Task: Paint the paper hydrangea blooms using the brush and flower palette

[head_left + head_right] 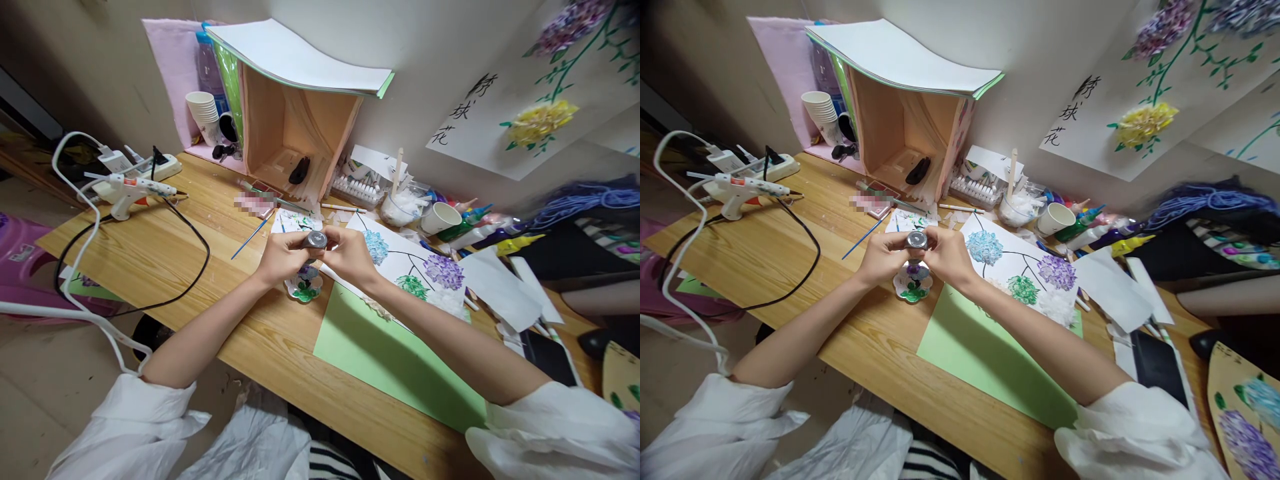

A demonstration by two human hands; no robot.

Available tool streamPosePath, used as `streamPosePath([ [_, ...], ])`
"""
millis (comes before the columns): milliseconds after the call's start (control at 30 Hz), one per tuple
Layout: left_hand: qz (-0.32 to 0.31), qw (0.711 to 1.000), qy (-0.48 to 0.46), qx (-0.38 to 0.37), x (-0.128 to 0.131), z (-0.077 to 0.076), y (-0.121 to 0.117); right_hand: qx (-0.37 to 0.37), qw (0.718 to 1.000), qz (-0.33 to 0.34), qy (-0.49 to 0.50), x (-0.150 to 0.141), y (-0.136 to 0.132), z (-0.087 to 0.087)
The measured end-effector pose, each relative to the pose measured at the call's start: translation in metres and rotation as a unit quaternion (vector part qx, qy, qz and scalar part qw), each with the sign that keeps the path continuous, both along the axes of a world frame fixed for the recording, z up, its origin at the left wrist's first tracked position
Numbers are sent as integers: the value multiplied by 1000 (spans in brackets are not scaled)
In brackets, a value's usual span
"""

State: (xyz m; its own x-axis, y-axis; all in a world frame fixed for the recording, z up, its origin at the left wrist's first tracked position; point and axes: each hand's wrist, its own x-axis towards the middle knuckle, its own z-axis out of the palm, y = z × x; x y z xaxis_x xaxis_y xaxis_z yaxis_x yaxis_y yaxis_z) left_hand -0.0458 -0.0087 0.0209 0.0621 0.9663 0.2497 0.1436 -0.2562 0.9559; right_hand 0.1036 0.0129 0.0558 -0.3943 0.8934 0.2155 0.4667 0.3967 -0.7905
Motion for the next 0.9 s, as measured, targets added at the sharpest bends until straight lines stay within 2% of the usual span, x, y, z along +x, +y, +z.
streamPosePath([
  [167, -20, 999, -21, -25, 1, 2, 1, -15, 1000, 3, 4, 2, 2, 1],
  [367, -74, 995, -55, -29, -4, 10, 5, -48, 996, -13, 67, 8, 2, 3],
  [467, -40, 995, -85, -12, -15, 12, 13, -118, 984, -51, 126, 17, 4, 1],
  [567, 53, 996, -77, -7, -29, 10, 20, -234, 942, -78, 227, 32, 3, -1],
  [667, 88, 996, -8, -11, -30, 9, 21, -341, 858, -125, 364, 49, 0, -4],
  [733, 48, 997, 60, -30, -17, 13, 18, -368, 807, -162, 433, 59, -2, -6],
  [767, 14, 996, 85, -40, -6, 17, 17, -371, 790, -169, 458, 62, -2, -8],
  [833, -65, 993, 89, -40, 23, 28, 15, -354, 776, -161, 497, 66, 0, -11],
  [900, -98, 993, 63, -24, 56, 40, 16, -330, 778, -144, 515, 69, 2, -12],
])
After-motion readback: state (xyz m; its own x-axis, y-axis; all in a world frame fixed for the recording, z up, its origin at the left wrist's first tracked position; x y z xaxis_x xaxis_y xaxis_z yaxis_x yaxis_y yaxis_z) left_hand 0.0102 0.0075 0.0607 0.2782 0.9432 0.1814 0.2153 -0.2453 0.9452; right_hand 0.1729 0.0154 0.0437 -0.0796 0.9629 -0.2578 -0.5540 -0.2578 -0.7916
